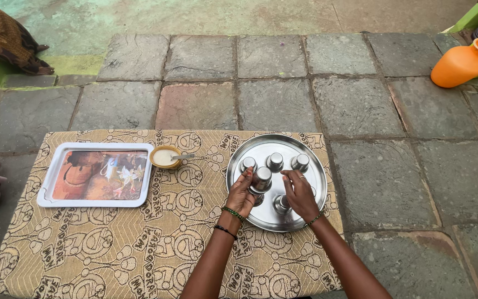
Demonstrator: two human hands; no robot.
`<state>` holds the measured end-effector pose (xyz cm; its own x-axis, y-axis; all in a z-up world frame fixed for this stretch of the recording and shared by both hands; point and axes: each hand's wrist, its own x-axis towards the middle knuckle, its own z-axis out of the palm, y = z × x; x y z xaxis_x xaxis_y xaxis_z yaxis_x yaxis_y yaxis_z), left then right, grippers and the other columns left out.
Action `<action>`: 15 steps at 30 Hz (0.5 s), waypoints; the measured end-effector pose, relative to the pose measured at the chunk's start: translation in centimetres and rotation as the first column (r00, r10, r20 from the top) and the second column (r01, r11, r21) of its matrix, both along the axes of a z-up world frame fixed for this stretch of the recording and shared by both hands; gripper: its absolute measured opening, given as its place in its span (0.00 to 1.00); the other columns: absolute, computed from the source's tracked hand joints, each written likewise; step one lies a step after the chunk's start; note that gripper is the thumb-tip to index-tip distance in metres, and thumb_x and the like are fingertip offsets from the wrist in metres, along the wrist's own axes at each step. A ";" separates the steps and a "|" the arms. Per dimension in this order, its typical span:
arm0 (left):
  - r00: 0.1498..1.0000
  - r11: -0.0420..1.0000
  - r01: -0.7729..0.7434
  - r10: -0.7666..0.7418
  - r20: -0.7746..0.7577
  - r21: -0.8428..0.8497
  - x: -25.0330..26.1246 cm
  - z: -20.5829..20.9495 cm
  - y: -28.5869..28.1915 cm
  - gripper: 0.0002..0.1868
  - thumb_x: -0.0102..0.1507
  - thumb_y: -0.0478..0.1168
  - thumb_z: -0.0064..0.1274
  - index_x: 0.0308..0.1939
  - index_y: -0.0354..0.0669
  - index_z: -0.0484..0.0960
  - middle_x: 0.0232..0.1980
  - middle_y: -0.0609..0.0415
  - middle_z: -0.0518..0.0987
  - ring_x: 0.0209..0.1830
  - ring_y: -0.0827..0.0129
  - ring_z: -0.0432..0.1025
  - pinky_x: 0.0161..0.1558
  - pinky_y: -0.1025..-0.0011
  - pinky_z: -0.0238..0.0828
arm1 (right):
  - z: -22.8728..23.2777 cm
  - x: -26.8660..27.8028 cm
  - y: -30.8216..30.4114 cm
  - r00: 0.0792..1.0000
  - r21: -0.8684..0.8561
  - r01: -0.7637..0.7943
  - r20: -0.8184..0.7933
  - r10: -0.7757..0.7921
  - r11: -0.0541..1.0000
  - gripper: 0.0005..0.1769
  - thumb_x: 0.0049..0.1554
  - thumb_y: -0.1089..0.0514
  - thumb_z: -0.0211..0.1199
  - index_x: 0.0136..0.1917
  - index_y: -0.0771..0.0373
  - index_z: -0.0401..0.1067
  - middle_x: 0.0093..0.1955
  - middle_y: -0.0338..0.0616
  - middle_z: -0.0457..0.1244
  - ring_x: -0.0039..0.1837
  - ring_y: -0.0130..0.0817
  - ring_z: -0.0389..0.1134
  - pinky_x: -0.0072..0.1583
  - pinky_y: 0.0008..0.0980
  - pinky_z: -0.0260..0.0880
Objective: The person arranges metal cups on a tray, takes cookies out of a plastic bag, and places them onto a separate tray.
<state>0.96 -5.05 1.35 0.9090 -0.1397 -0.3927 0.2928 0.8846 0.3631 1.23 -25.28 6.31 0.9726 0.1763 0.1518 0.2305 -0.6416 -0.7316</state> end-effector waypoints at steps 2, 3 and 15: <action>1.000 0.999 -0.004 0.005 -0.025 0.038 0.2 0.6 0.7 0.21 0.65 0.40 0.55 0.62 0.38 0.77 0.58 0.50 0.80 0.58 0.66 0.76 0.60 0.68 0.79 | -0.8 1.0 -1.0 0.998 -0.155 -0.025 0.052 0.033 0.988 0.16 0.62 0.62 0.49 0.59 0.64 0.74 0.51 0.51 0.67 0.53 0.44 0.70 0.58 0.46 0.71; 0.999 0.998 -0.005 0.007 -0.037 0.057 0.3 0.9 1.1 0.22 0.66 0.40 0.55 0.63 0.37 0.77 0.58 0.50 0.80 0.57 0.67 0.77 0.60 0.69 0.78 | -0.9 1.4 -1.2 0.996 -0.232 -0.033 0.077 0.052 0.972 0.18 0.60 0.67 0.49 0.58 0.63 0.75 0.51 0.50 0.67 0.54 0.45 0.70 0.60 0.46 0.71; 0.974 0.998 0.057 -0.058 -0.218 -0.014 4.6 -2.2 3.4 0.14 0.68 0.35 0.50 0.54 0.28 0.78 0.50 0.45 0.83 0.47 0.66 0.81 0.55 0.66 0.82 | 0.7 4.3 -0.1 0.947 -0.509 -0.222 -0.315 0.061 0.832 0.30 0.57 0.67 0.45 0.64 0.42 0.75 0.55 0.40 0.65 0.63 0.36 0.63 0.72 0.64 0.48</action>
